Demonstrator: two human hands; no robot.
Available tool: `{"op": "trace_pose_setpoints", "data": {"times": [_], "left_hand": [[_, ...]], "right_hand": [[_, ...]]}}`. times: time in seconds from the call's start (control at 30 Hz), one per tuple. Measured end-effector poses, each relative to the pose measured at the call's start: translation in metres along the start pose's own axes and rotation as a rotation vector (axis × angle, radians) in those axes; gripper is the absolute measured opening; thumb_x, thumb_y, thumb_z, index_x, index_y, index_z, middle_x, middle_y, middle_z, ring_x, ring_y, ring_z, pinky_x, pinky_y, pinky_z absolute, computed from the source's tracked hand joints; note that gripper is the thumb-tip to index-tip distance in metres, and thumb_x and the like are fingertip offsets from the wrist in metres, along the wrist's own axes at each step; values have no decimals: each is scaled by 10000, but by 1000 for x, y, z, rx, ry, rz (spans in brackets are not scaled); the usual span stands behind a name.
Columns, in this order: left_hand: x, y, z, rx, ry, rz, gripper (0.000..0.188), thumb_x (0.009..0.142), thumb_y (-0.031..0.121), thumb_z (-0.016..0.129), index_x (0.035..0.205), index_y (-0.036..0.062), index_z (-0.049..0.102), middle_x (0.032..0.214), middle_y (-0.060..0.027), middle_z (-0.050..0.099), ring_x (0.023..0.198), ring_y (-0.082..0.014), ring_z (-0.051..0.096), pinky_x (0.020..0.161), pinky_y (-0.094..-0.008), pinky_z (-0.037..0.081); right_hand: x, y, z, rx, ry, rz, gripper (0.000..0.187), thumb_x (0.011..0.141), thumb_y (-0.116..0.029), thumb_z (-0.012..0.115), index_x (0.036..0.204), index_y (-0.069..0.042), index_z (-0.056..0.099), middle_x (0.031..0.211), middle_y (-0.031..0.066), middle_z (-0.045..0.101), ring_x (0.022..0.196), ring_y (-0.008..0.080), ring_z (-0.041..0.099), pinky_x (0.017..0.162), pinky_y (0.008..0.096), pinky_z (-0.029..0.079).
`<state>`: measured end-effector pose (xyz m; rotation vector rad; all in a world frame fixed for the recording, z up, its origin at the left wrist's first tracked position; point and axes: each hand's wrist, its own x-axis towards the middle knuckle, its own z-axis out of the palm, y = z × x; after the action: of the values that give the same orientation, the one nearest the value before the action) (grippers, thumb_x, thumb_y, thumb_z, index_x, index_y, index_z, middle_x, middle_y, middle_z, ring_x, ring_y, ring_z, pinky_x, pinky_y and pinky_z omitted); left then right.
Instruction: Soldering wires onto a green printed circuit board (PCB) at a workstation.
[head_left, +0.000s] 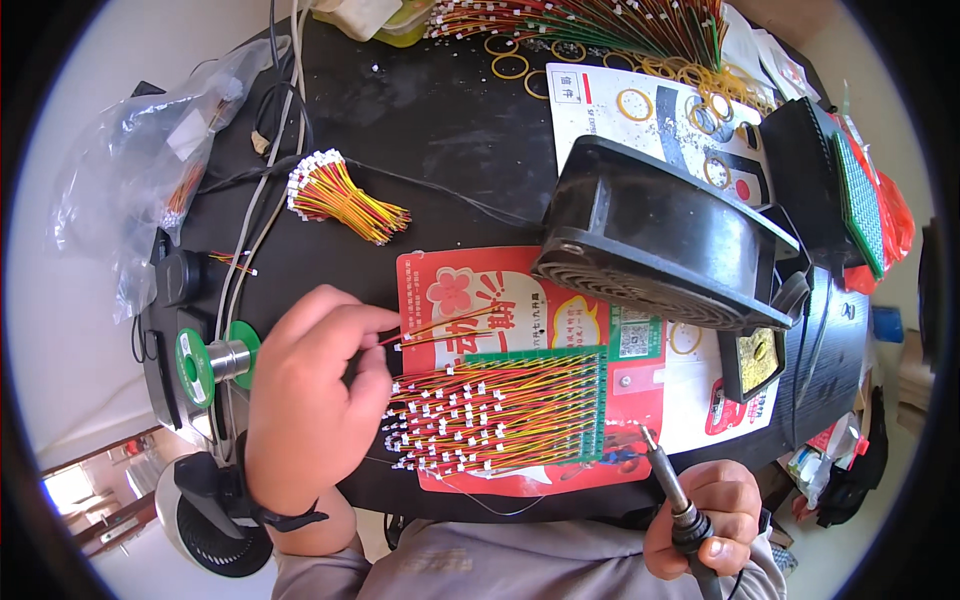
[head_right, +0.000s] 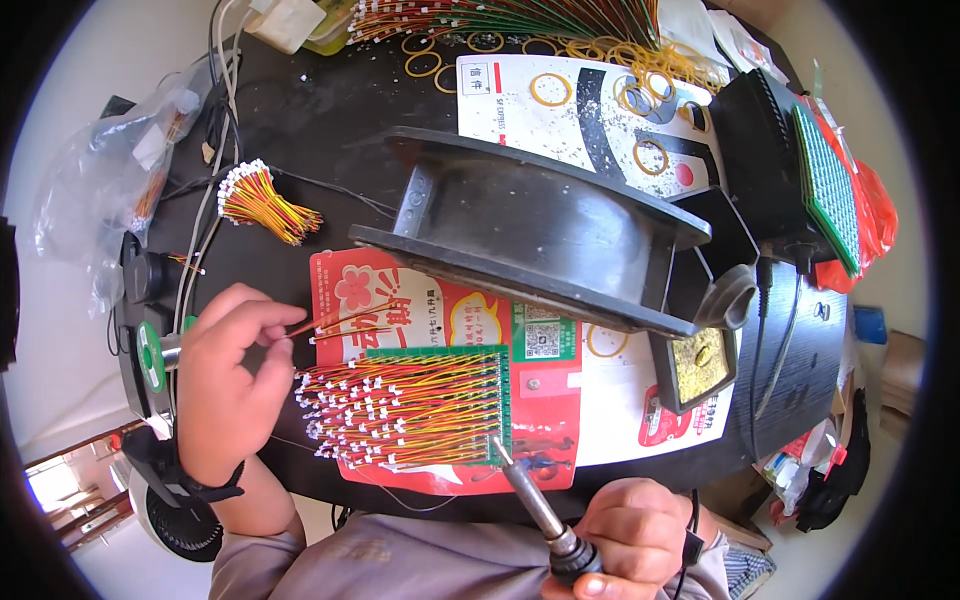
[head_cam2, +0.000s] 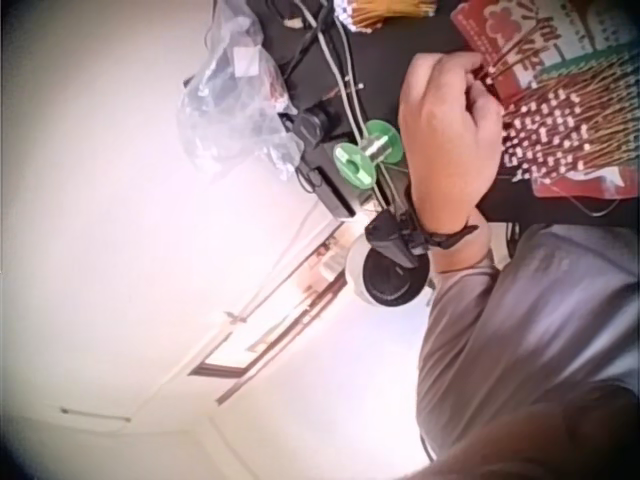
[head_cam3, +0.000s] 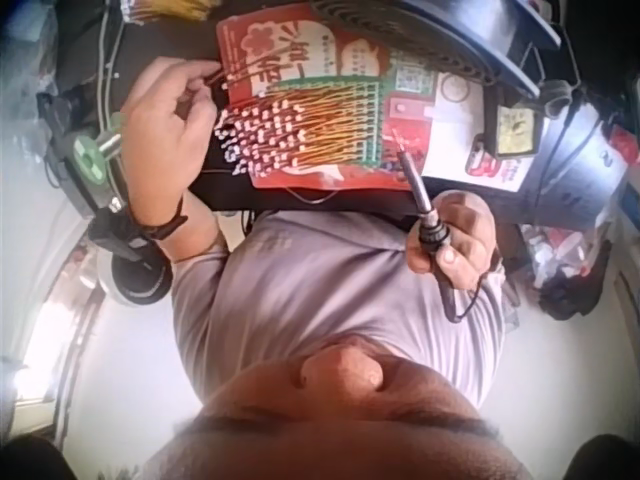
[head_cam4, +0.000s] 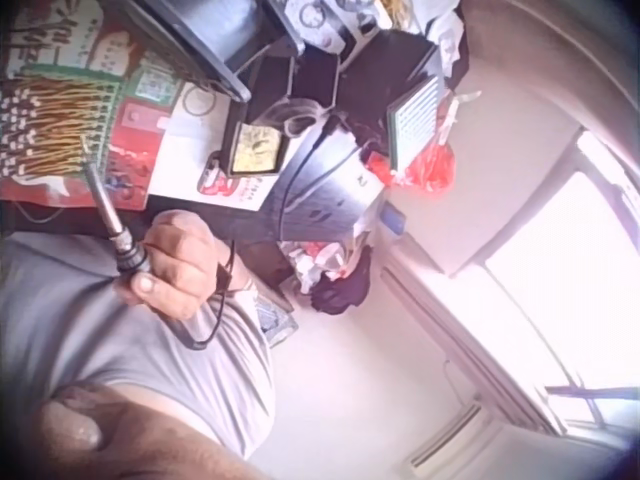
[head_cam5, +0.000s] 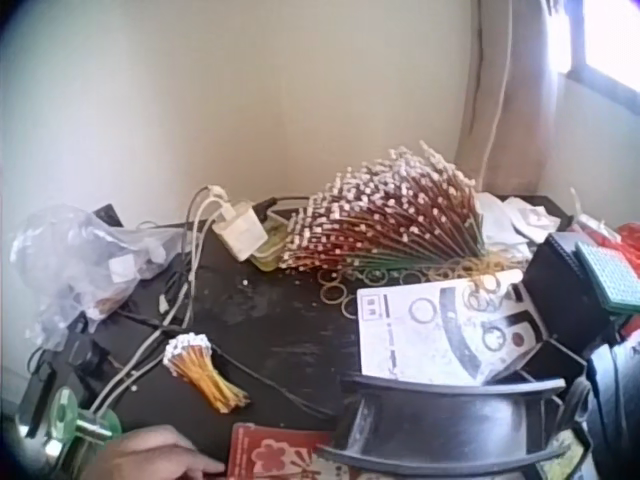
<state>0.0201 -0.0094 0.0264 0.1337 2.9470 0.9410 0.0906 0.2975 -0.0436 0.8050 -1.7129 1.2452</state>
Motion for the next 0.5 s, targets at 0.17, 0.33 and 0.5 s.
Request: {"op": "trace_pose_setpoints", "data": {"times": [0.17, 0.33, 0.5], "left_hand": [[0, 9, 1, -90, 24, 14, 116, 768, -71, 654, 871, -20, 672, 864, -114, 606, 703, -212, 623, 629, -309, 493], [-13, 25, 14, -531, 35, 71, 106, 818, 14, 742, 847, -44, 659, 854, -115, 637, 753, -164, 612, 650, -255, 466], [-23, 45, 12, -686, -149, -39, 103, 854, 50, 755, 887, -16, 684, 813, -122, 685, 716, -169, 654, 650, -271, 510]], "right_hand": [[0, -1, -10, 120, -75, 135, 445, 707, -159, 709, 1116, -65, 559, 670, 5, 498, 515, 129, 437, 440, 259, 345], [11, 1, -9, 163, -103, 217, 465, 731, -187, 757, 1103, -2, 548, 654, 9, 465, 523, 122, 429, 434, 248, 319], [11, -2, 2, 53, -17, 285, 396, 874, -344, 678, 956, 7, 515, 628, 32, 433, 511, 127, 411, 441, 264, 288]]}}
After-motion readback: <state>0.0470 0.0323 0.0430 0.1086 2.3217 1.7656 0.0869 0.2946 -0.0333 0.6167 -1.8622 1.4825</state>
